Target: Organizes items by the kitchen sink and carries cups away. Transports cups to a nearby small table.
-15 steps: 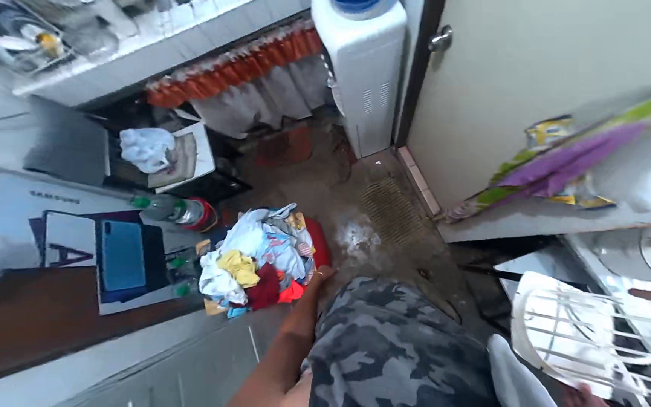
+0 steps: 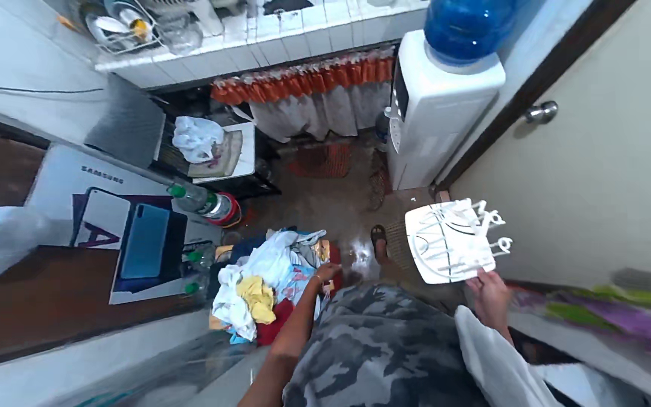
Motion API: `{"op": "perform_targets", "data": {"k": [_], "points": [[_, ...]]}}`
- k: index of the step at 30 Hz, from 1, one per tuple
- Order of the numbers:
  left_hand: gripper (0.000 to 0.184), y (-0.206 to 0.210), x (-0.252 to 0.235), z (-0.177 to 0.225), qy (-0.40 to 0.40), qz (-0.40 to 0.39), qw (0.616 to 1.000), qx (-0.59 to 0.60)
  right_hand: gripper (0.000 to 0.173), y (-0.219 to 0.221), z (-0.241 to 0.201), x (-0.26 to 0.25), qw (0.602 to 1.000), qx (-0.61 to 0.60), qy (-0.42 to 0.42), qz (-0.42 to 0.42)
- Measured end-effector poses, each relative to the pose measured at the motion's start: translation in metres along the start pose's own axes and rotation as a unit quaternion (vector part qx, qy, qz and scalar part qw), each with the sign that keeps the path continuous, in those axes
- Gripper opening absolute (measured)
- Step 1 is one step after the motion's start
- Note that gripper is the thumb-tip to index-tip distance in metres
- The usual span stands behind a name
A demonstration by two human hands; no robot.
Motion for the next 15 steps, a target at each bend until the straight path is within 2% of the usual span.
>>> {"op": "perform_targets", "data": {"k": [6, 10, 15], "points": [[0.047, -0.081, -0.005, 0.027, -0.066, 0.092, 0.991, 0.073, 0.011, 0.225, -0.067, -0.069, 0.989, 0.019, 0.007, -0.148], [0.047, -0.117, -0.061, 0.019, -0.085, 0.122, 0.977, 0.151, 0.011, 0.37, -0.117, -0.089, 0.974, 0.032, 0.013, -0.222], [0.047, -0.169, -0.043, 0.103, -0.085, 0.164, 0.942, 0.28, 0.007, 0.537, -0.162, -0.113, 0.96, 0.014, -0.014, -0.278]]}}
Point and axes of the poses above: each hand's wrist, its own x-axis away from the middle knuckle, its own y-axis out of the palm, z = x × y, the point moved 7 cm from there along -x, towards the middle knuckle, and after that the axes turned 5 degrees about -x, right-handed, at the moved point
